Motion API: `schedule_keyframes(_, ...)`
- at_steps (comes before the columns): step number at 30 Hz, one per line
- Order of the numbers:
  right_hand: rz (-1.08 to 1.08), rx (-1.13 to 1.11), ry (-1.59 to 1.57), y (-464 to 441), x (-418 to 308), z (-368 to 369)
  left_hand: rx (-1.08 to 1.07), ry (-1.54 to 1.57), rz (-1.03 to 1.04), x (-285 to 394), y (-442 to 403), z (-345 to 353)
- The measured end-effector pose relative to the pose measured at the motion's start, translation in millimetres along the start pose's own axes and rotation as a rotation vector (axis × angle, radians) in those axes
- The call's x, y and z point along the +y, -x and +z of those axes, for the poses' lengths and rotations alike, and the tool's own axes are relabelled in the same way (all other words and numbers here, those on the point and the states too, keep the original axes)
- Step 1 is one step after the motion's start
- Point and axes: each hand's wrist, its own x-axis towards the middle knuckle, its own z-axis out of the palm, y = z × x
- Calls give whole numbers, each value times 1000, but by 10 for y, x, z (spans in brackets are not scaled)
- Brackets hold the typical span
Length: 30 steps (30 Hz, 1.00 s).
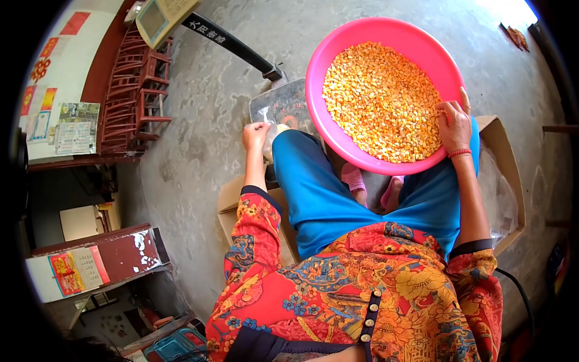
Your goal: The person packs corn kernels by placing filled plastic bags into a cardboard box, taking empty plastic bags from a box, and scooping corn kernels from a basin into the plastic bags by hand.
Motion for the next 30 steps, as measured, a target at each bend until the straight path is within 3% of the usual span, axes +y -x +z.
schedule_keyframes(2, 4, -2, 2, -2, 5, 3, 54, 287, -47, -231, -166, 185)
schedule_keyframes(3, 7, -2, 2, -4, 8, -1, 52, 286, -45, -283, -203, 175)
schedule_keyframes(5, 7, 2, -28, 4, 11, -3, 184, 967, 32, -384, -260, 62)
schedule_keyframes(7, 3, 8, -26, 3, 12, -11, 136, 1067, -79, -147, -60, -538)
schedule_keyframes(9, -5, 17, -33, 4, 8, 16, 234, 1140, -88, -54, 1, -869)
schedule_keyframes(13, -8, 36, -32, 6, 33, 30, 207, 1218, -58, 91, 158, -1463)
schedule_keyframes(23, 56, 18, -26, 41, 53, 39, 121, 1259, 590, 1785, 1016, -2899)
schedule_keyframes(30, 70, -42, -62, 53, 97, 41, -73, 1435, 745, 2559, 1286, -3013)
